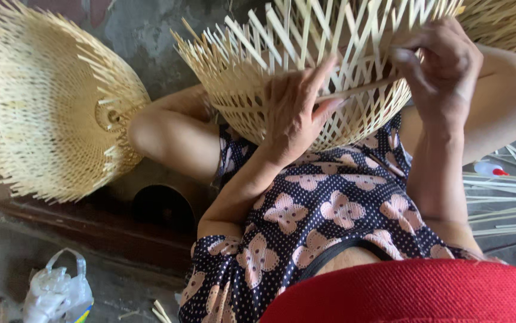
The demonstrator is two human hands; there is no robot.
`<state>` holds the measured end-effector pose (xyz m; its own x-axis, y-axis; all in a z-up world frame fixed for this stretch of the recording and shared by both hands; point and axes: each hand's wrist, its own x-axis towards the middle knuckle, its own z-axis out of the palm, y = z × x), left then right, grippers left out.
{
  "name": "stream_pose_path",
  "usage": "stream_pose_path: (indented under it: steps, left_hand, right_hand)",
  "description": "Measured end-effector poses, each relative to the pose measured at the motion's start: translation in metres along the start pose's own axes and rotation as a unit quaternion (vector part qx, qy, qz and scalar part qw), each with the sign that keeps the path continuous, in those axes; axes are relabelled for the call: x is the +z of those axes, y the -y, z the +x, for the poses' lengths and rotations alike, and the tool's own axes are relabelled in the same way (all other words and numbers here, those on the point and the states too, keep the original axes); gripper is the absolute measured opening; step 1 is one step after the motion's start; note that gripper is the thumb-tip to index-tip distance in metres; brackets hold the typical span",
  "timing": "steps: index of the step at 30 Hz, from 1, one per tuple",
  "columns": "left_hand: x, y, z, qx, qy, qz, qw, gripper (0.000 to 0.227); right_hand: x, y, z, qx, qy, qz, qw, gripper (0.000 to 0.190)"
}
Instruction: The person is weaving a bamboo basket by hand, inserting and interlocking thin bamboo strips into the basket frame and using a bottle to apply glue.
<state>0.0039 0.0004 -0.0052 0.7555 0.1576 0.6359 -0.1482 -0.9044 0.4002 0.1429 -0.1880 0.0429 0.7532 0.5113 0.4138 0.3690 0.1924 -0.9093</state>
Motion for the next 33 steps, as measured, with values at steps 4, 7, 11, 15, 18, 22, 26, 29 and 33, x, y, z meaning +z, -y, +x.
stream_pose_path:
  steps: [4,7,11,15,18,22,26,29,33]
  left_hand:
    - [-0.007,-0.004,0.005,0.015,-0.014,0.016,1.000,0.070]
    - [-0.015,-0.009,0.012,-0.001,0.011,0.005,1.000,0.065]
    - [-0.017,-0.019,0.024,-0.009,0.011,0.041,0.999,0.064]
    - [-0.012,-0.022,0.034,-0.032,-0.001,0.041,0.999,0.060]
    - [-0.007,-0.023,0.038,-0.026,-0.003,0.057,0.998,0.048]
    - [-0.007,-0.022,0.043,-0.020,-0.017,0.024,0.999,0.040]
    - [-0.011,-0.024,0.043,-0.015,-0.015,0.011,1.000,0.039]
    - [-0.015,-0.025,0.047,-0.010,-0.009,0.013,1.000,0.039]
    - [-0.016,-0.026,0.048,-0.016,0.010,0.007,1.000,0.040]
  right_hand:
    - [-0.005,-0.007,-0.019,-0.013,-0.022,-0.003,1.000,0.010]
    - [0.002,-0.006,-0.023,-0.039,0.004,-0.094,0.995,0.011]
    - [0.010,0.006,-0.014,-0.076,0.024,-0.216,0.973,0.022]
    - [0.006,0.015,0.005,-0.104,0.072,-0.181,0.975,0.015]
    - [0.006,0.018,0.011,-0.094,0.080,-0.188,0.974,0.017]
    - [0.010,0.022,0.014,-0.142,0.053,-0.332,0.931,0.019]
    - [0.012,0.025,0.012,-0.157,0.045,-0.426,0.890,0.018]
    - [0.013,0.019,0.023,-0.119,0.056,-0.402,0.906,0.015]
    - [0.015,0.000,0.028,0.035,0.017,-0.185,0.982,0.017]
